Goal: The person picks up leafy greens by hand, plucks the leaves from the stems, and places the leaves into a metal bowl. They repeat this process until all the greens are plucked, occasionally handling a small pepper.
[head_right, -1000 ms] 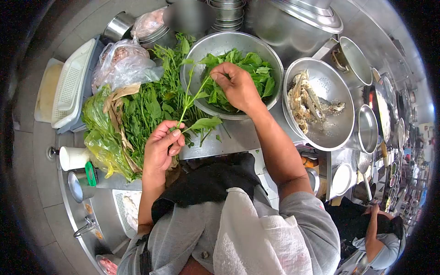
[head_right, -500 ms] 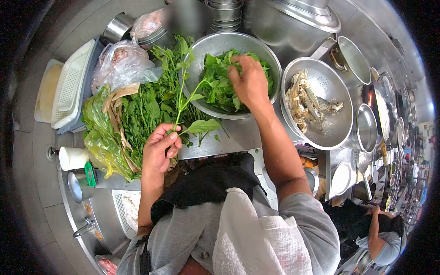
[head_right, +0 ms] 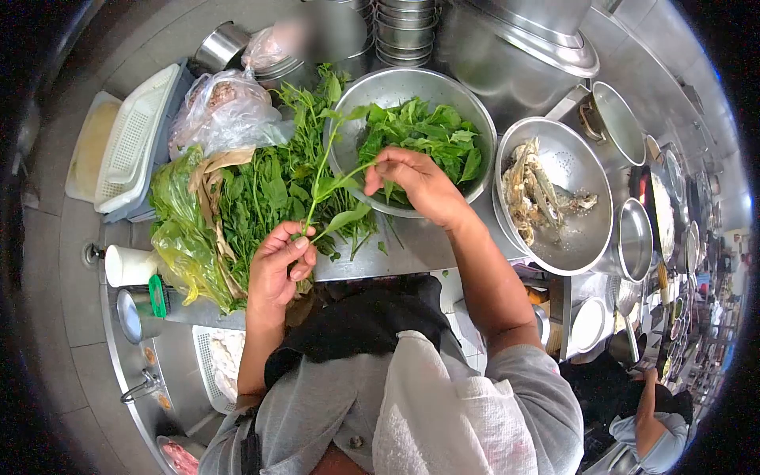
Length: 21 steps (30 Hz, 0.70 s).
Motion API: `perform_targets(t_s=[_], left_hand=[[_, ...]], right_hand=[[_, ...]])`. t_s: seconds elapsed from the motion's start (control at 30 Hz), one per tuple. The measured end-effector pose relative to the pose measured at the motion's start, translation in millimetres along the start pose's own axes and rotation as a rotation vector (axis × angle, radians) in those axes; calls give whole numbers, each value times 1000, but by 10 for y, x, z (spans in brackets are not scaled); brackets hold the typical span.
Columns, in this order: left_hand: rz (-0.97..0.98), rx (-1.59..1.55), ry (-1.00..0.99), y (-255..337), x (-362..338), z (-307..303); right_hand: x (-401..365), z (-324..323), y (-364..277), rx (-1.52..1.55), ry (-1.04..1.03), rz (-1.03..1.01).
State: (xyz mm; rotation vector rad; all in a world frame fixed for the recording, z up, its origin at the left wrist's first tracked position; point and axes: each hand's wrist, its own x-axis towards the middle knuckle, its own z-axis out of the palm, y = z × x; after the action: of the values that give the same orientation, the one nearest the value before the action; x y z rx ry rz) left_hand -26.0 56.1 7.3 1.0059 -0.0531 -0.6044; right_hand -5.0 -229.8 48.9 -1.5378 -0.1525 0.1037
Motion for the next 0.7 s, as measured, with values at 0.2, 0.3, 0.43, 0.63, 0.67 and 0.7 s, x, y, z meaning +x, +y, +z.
perform_targets(t_s=[0.2, 0.3, 0.43, 0.63, 0.67, 0.7], left_hand=[[68, 229, 84, -13, -57, 27], [95, 439, 154, -6, -112, 10], [169, 585, 189, -23, -125, 63], [182, 668, 177, 73, -183, 124], [191, 663, 178, 72, -200, 108], [184, 666, 180, 75, -213, 90]], right_hand=[[127, -399, 123, -1071, 494, -219], [195, -423, 32, -1311, 591, -448], [310, -179, -238, -1177, 369, -693], [542, 22, -223, -1226, 188, -854], [557, 36, -213, -1198, 180, -836], [565, 35, -195, -1170, 173, -817]])
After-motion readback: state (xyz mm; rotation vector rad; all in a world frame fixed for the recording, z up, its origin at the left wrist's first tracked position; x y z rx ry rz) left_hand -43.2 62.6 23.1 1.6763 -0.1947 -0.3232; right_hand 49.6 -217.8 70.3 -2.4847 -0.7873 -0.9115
